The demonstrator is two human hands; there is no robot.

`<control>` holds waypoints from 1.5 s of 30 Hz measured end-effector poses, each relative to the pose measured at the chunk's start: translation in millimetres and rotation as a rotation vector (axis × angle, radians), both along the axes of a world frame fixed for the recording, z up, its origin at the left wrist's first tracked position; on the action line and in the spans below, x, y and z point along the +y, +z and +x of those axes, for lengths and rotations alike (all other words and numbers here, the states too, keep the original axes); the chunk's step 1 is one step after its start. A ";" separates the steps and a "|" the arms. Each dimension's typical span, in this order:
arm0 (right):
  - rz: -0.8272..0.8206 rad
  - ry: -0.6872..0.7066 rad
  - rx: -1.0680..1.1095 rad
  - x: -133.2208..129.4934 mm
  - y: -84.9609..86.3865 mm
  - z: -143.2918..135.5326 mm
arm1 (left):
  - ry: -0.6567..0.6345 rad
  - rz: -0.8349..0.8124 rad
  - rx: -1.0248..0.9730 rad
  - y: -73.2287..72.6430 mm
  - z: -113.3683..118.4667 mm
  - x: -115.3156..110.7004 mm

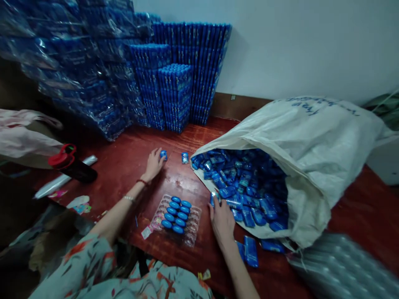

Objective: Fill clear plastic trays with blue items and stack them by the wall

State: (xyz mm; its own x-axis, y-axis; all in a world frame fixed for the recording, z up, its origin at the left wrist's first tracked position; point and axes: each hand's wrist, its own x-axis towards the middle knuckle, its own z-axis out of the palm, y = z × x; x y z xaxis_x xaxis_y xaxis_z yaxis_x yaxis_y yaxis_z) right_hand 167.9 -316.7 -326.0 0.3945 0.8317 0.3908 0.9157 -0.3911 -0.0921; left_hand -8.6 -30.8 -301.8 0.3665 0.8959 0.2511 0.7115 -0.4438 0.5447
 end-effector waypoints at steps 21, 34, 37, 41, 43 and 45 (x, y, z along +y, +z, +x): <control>0.069 -0.034 1.052 -60.8 10.3 -16.6 | 0.103 -0.451 -0.478 -14.4 -109.4 -82.5; -0.001 0.455 0.842 -61.8 31.5 -85.9 | -0.035 -0.574 -0.502 3.3 -120.2 -194.0; 0.111 0.526 0.738 -61.1 26.2 -85.9 | -0.141 -0.555 -0.482 2.1 -124.2 -204.1; 0.233 0.579 0.631 -61.1 21.4 -86.5 | -0.269 -0.386 -0.363 -0.7 -126.5 -218.8; 0.243 0.623 0.556 -58.7 17.8 -87.4 | -0.328 -0.263 -0.301 -4.3 -123.7 -226.2; 0.236 0.664 0.453 -55.7 15.3 -87.3 | -0.403 -0.158 -0.207 -8.9 -119.8 -232.0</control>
